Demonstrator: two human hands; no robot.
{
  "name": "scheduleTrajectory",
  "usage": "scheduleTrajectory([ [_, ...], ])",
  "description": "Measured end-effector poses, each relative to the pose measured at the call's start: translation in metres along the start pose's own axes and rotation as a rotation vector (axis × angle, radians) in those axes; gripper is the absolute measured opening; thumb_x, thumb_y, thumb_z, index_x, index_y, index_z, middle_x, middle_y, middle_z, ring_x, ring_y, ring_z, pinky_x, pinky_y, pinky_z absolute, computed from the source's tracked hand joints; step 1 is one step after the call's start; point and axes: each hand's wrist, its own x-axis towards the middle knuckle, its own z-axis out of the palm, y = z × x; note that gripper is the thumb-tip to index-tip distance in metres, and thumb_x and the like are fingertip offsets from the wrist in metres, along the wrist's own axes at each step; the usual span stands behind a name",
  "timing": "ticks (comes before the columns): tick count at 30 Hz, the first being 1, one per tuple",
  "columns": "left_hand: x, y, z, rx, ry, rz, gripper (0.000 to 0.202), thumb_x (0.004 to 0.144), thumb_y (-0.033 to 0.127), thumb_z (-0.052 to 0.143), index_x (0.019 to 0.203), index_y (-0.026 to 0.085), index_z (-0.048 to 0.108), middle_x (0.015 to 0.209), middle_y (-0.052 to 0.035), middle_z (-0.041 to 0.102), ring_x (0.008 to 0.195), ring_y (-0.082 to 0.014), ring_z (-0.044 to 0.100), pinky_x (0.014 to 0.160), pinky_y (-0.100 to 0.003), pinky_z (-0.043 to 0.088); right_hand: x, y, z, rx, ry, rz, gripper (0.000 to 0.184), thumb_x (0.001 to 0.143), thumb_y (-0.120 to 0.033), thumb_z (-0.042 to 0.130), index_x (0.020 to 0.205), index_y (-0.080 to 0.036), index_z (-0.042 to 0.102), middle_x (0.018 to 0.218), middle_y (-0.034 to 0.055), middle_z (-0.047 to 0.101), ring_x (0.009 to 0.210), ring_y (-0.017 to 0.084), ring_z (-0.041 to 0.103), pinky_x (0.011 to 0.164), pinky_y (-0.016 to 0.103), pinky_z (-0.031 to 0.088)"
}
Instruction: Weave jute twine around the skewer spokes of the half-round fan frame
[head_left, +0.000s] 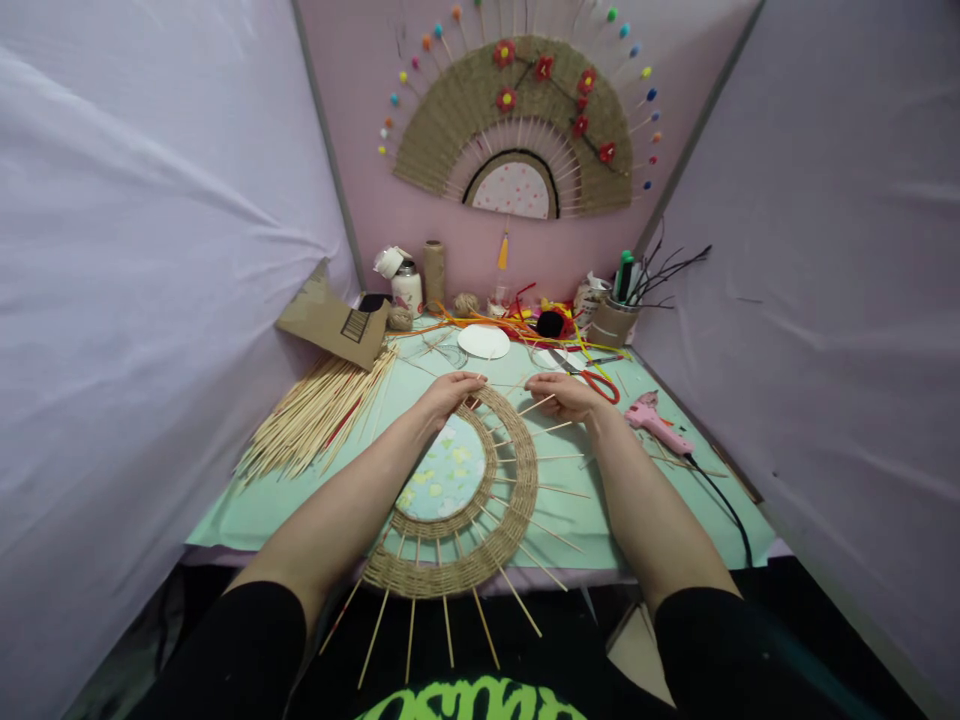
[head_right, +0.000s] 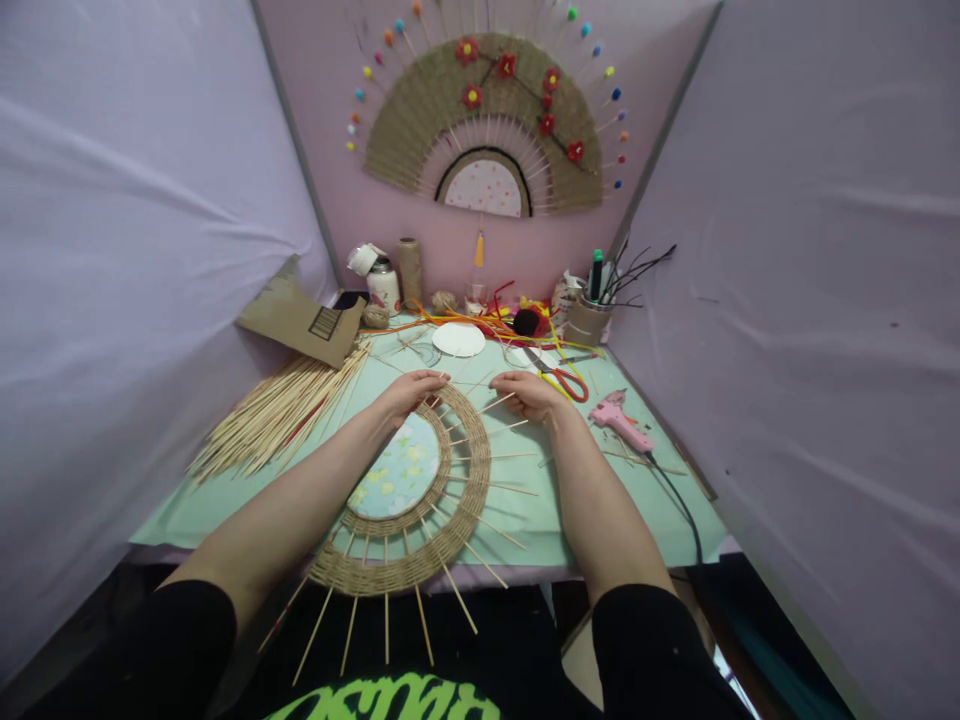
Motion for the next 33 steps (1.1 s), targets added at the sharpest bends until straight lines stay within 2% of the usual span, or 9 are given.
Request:
scheduleTrajectory([
  [5,-0.002,0.0,0.007,0.022,0.03,-0.033,0.012,0.064,0.012,0.073,0.072,0.011,0.064,0.057,-0.0026,0.062,0.047,-0.0087,0.054,0.051,-0.022,0.044,0.01,-0.008,0.003,0.24,0.221,-0.339,0.022,0.068,-0.021,0.07,0.086,-0.022,0.058,0.086,-0.0008,0.065,0.057,0.006,0.051,0.047,0.018,0.04],
  [10,-0.003,-0.003,0.009,0.022,0.018,-0.051,0.012,0.064,0.013,0.073,0.071,0.01,0.064,0.055,-0.0023,0.062,0.044,-0.0077,0.052,0.047,-0.02,0.042,0.013,-0.01,0.012,0.257,0.252,-0.436,0.025,0.071,-0.021,0.065,0.094,-0.027,0.061,0.112,-0.0013,0.064,0.069,0.009,0.056,0.048,0.02,0.042],
  [15,-0.002,-0.004,0.007,0.026,0.038,-0.053,0.016,0.062,0.015,0.076,0.071,0.011,0.064,0.056,-0.0022,0.062,0.044,-0.0081,0.052,0.047,-0.021,0.042,0.012,-0.01,0.007,0.15,0.254,-0.473,0.023,0.072,-0.035,0.066,0.092,-0.026,0.06,0.083,-0.001,0.064,0.051,0.007,0.042,0.039,0.02,0.03],
  [18,-0.002,-0.003,0.003,0.023,0.029,-0.036,0.017,0.062,0.017,0.076,0.072,0.011,0.064,0.056,-0.0022,0.062,0.043,-0.0077,0.051,0.046,-0.021,0.04,0.011,-0.007,0.0,0.085,0.294,-0.445,0.031,0.063,-0.041,0.074,0.084,-0.023,0.059,0.059,-0.0051,0.049,0.045,0.005,0.035,0.038,0.019,0.024],
  [23,-0.001,0.0,-0.004,0.008,0.046,-0.005,0.016,0.062,0.017,0.074,0.072,0.011,0.064,0.056,-0.0021,0.061,0.044,-0.0081,0.051,0.046,-0.021,0.039,0.006,0.002,-0.007,-0.236,0.394,-0.29,0.037,0.058,-0.043,0.076,0.083,-0.019,0.065,0.05,-0.0063,0.044,0.042,0.005,0.031,0.039,0.021,0.022],
  [25,-0.001,0.0,-0.007,-0.009,0.05,0.009,0.016,0.061,0.017,0.075,0.073,0.011,0.065,0.057,-0.0023,0.061,0.046,-0.0084,0.052,0.047,-0.021,0.039,0.001,0.004,-0.006,-0.432,0.362,-0.198,0.036,0.06,-0.045,0.074,0.082,-0.017,0.068,0.05,-0.0044,0.048,0.041,0.006,0.033,0.04,0.022,0.024],
  [28,-0.001,0.001,-0.011,-0.037,0.03,0.018,0.018,0.06,0.017,0.076,0.074,0.011,0.065,0.059,-0.0023,0.061,0.048,-0.0082,0.052,0.047,-0.021,0.038,-0.01,0.003,-0.002,-0.634,0.154,-0.096,0.031,0.06,-0.043,0.073,0.076,-0.016,0.071,0.056,-0.0014,0.058,0.046,0.008,0.04,0.044,0.022,0.029],
  [31,0.0,0.003,-0.013,-0.101,-0.029,-0.028,0.016,0.064,0.018,0.072,0.077,0.011,0.067,0.059,-0.0015,0.061,0.045,-0.0071,0.049,0.045,-0.02,0.036,-0.02,0.0,0.004,-0.674,-0.088,-0.062,0.029,0.061,-0.042,0.072,0.074,-0.016,0.072,0.063,0.0002,0.063,0.053,0.009,0.046,0.05,0.022,0.034],
  [33,0.0,0.006,-0.014,-0.182,-0.064,-0.102,0.012,0.068,0.02,0.068,0.078,0.012,0.067,0.058,-0.001,0.06,0.044,-0.0072,0.048,0.044,-0.02,0.037,-0.024,-0.002,0.008,-0.667,-0.163,-0.053,0.029,0.062,-0.042,0.071,0.074,-0.015,0.072,0.064,0.0007,0.063,0.055,0.009,0.047,0.052,0.022,0.035],
])
